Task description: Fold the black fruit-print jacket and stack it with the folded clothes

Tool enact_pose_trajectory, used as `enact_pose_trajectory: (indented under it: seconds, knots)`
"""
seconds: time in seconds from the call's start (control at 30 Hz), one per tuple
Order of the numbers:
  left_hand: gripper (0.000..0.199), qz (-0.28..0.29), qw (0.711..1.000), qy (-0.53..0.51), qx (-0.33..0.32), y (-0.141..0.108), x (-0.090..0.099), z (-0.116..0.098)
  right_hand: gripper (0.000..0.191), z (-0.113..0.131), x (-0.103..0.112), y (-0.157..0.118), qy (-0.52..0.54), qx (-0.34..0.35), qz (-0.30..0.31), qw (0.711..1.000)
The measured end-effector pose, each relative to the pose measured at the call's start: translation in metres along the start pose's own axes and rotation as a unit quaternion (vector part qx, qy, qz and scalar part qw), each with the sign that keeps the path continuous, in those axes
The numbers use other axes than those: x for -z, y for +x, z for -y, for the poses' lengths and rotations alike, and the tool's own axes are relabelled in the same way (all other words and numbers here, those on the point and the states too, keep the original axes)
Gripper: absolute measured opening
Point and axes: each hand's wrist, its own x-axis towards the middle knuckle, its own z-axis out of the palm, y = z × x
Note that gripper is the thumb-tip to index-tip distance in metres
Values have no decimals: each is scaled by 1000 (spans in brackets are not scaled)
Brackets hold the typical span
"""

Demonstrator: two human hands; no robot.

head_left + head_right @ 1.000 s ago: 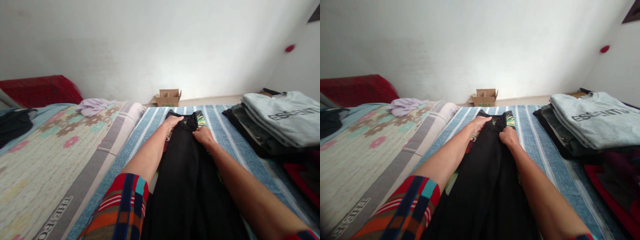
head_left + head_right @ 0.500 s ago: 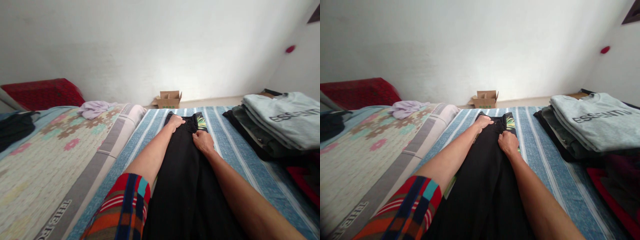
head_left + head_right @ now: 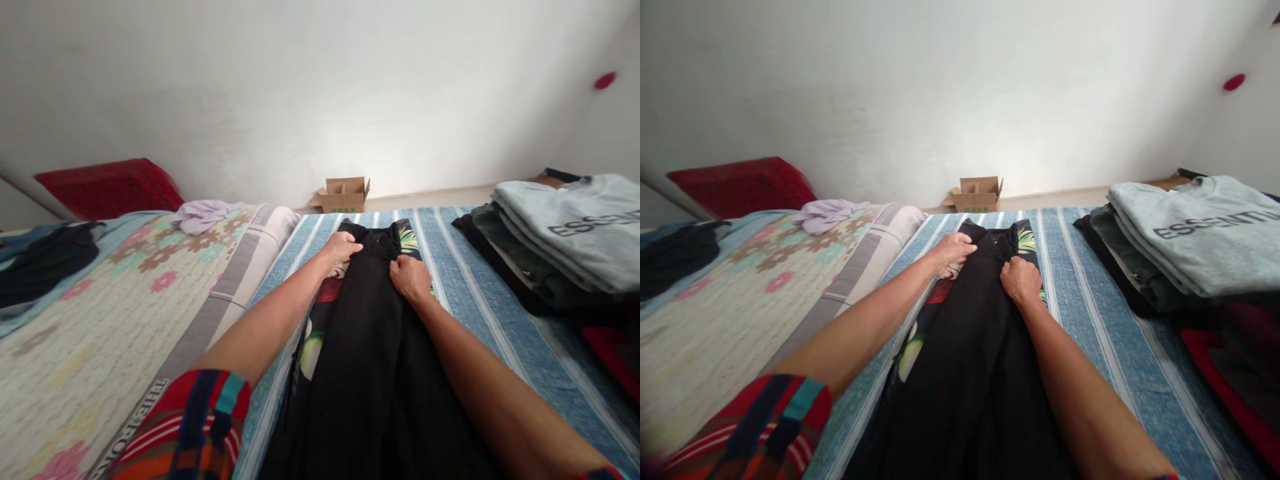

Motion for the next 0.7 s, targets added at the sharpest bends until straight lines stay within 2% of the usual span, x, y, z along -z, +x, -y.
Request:
enact_pose_trajectory:
  seconds: [0.07,0.17,0.3,0.4,0.5,0.6,0.7]
  knots:
    - [5,14,1000,18,16,-33,15,6,39,-1,-1,0,1,0,0,1000]
    - [12,54,996,63,42,-84,31,19,39,-2,-1,1,0,-3,-2,1000]
    - [18,143,981,105,83,-134,34,33,39,-4,-2,1,-4,-8,-3,1000]
    - [17,191,973,18,125,-146,30,38,39,-6,-2,0,-7,-10,-4,1000]
    - [22,214,957,-138,139,-145,24,41,39,-8,-2,1,-9,-8,-5,1000]
    - [25,195,935,-254,150,-142,17,50,39,-9,-2,3,-10,-11,-4,1000]
    - [19,166,941,-247,161,-143,10,59,39,-11,-3,5,-7,-12,-3,1000]
